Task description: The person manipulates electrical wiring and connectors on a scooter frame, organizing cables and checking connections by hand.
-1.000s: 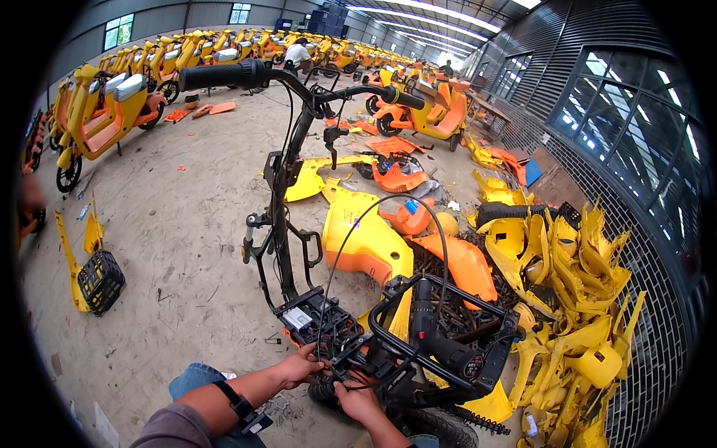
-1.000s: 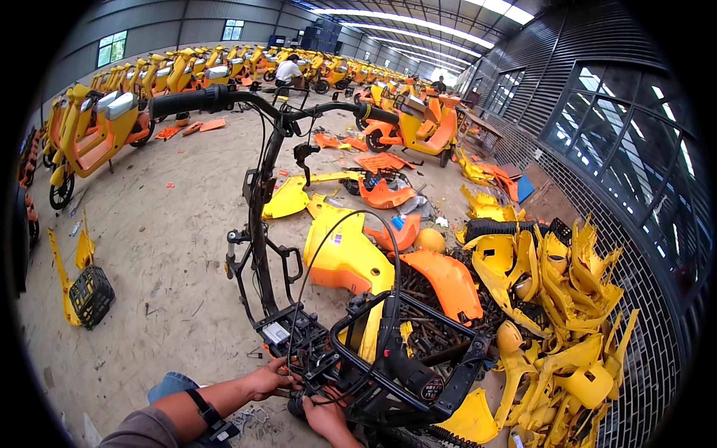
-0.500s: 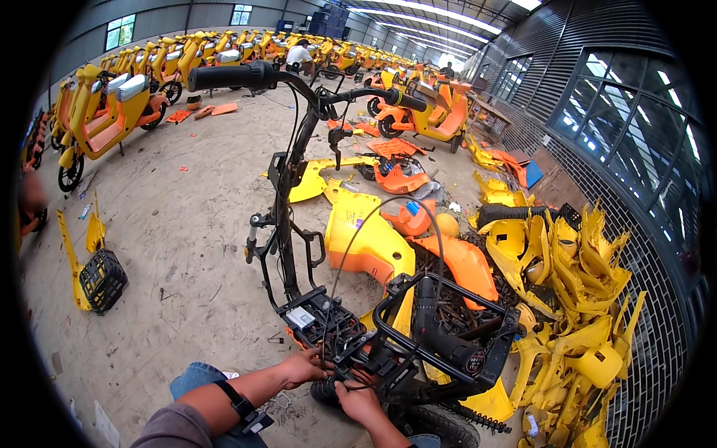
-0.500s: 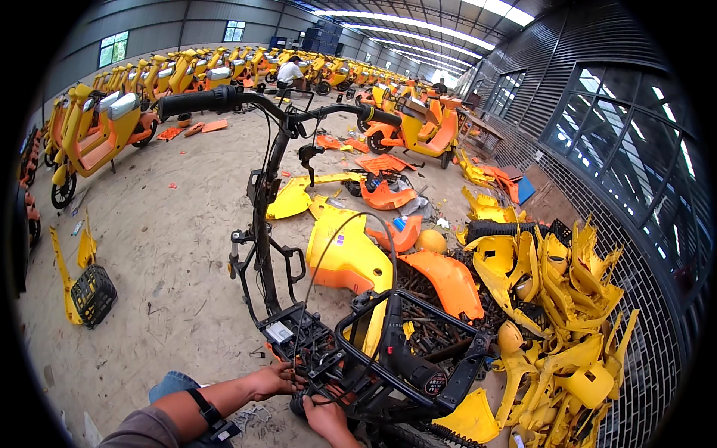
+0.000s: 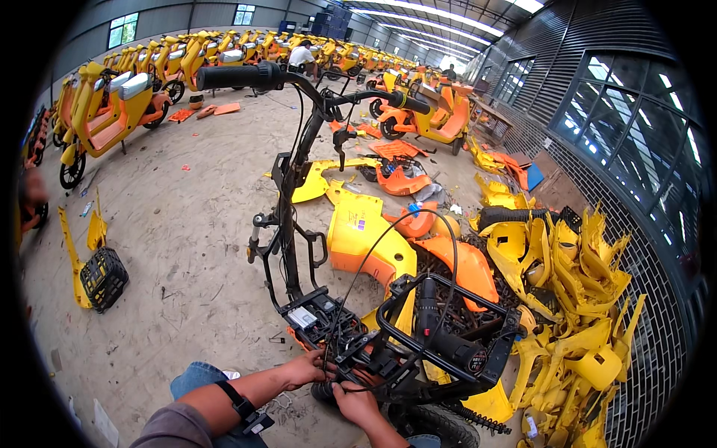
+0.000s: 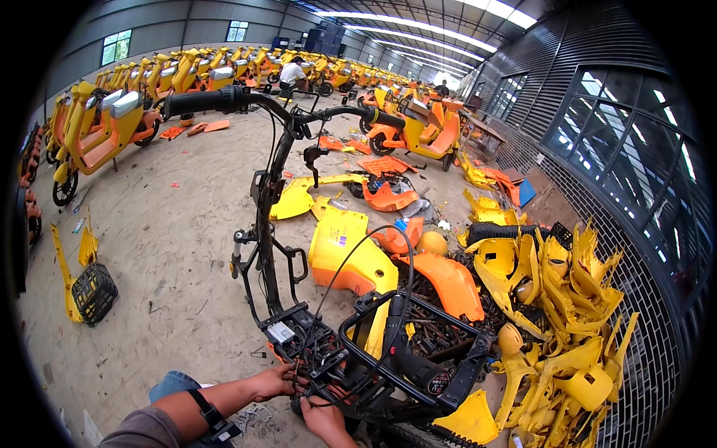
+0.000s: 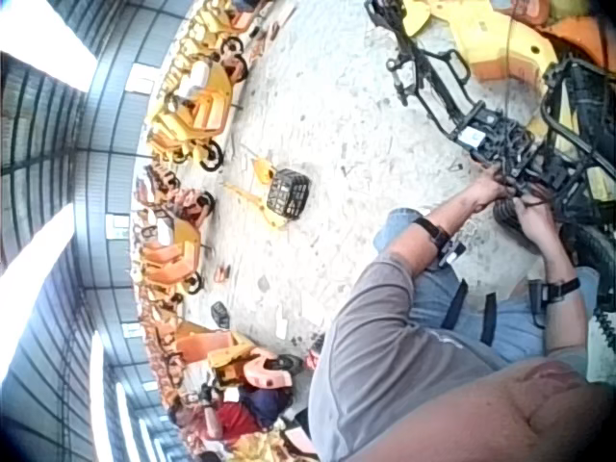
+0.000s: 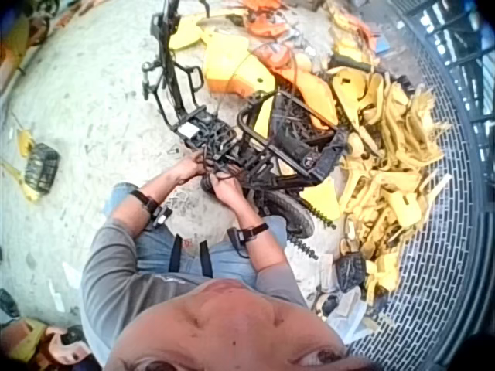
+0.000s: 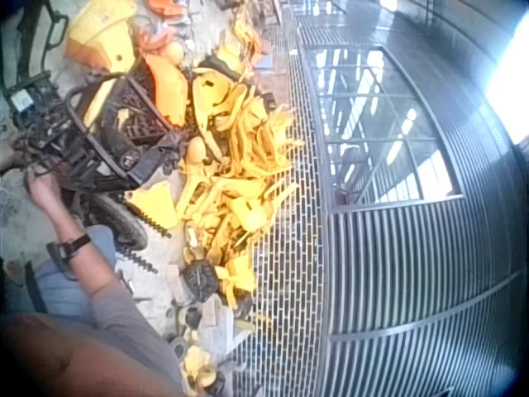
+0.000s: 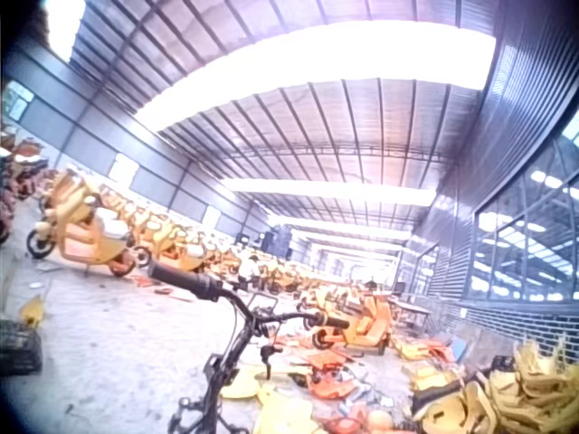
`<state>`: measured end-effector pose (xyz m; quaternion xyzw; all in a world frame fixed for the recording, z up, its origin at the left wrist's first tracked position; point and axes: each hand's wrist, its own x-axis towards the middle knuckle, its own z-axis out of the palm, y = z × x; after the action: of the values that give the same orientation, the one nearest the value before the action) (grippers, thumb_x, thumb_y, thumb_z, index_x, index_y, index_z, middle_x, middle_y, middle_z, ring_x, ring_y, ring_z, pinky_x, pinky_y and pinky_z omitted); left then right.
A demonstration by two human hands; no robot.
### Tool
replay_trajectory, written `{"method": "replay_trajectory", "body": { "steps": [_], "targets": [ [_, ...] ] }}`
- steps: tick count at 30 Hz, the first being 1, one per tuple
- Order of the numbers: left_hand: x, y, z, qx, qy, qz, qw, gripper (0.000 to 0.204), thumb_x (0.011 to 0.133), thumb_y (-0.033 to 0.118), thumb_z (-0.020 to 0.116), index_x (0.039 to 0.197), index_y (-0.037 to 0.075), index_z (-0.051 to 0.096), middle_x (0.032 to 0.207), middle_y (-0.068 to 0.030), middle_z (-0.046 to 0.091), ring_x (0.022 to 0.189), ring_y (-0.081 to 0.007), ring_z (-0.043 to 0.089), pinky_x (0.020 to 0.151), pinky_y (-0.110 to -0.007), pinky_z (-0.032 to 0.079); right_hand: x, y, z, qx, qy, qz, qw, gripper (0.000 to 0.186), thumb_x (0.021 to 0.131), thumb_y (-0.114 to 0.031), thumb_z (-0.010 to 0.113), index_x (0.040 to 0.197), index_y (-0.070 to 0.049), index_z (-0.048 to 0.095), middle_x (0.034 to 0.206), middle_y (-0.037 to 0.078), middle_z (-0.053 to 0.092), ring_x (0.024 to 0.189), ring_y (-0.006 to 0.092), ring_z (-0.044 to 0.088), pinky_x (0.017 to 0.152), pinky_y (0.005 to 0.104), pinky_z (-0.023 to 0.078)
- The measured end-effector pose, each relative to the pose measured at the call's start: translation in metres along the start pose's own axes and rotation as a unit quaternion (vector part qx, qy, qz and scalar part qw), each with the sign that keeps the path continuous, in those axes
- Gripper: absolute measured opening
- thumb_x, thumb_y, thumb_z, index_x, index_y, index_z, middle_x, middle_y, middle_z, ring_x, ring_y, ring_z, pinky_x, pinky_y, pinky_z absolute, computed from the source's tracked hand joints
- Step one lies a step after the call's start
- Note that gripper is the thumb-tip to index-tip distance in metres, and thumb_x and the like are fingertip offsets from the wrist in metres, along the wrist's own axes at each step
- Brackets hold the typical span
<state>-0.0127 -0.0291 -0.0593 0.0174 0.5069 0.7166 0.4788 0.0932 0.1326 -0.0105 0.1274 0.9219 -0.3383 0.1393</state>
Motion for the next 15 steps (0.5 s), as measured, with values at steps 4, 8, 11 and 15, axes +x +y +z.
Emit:
{"method": "replay_trajectory", "body": {
  "steps": [4,8,11,15],
  "targets": [
    [0.004,-0.003,0.000,0.014,0.010,0.030,0.999,0.074,0.080,-0.013,0.062,0.146,0.005,0.032,0.124,-0.0156,0.059,0.112,-0.0244,0.058,0.095,-0.035,0.050,-0.002,-0.007,-0.005,0.000,-0.017,0.023,1.000,0.038,0.091,-0.043,0.056,0.087,-0.008,0.068,0.086,0.018,0.067,0.086,0.0398,0.064,0.075,0.0471,0.051],
    [0.006,-0.006,-0.005,0.030,0.010,0.026,0.999,0.074,0.078,-0.015,0.063,0.143,0.004,0.035,0.123,-0.0153,0.060,0.111,-0.0243,0.060,0.093,-0.035,0.051,-0.005,-0.011,-0.006,-0.005,-0.014,0.010,1.000,0.039,0.092,-0.044,0.055,0.087,-0.008,0.068,0.086,0.018,0.067,0.087,0.0397,0.064,0.075,0.0473,0.051],
    [0.007,-0.007,-0.004,0.036,0.016,0.015,0.999,0.073,0.077,-0.017,0.061,0.142,0.004,0.036,0.122,-0.0150,0.060,0.109,-0.0243,0.061,0.091,-0.035,0.052,-0.002,-0.007,-0.002,-0.014,-0.017,0.005,1.000,0.039,0.092,-0.044,0.055,0.088,-0.008,0.068,0.087,0.018,0.067,0.087,0.0394,0.064,0.075,0.0475,0.051],
    [0.009,-0.008,-0.002,0.143,0.028,0.007,0.989,0.073,0.073,-0.018,0.056,0.140,0.004,0.038,0.122,-0.0146,0.059,0.107,-0.0246,0.062,0.091,-0.036,0.052,-0.002,-0.004,-0.001,-0.025,-0.011,-0.015,1.000,0.038,0.091,-0.044,0.055,0.088,-0.009,0.069,0.088,0.018,0.067,0.088,0.0389,0.064,0.075,0.0473,0.051]
  ]
}}
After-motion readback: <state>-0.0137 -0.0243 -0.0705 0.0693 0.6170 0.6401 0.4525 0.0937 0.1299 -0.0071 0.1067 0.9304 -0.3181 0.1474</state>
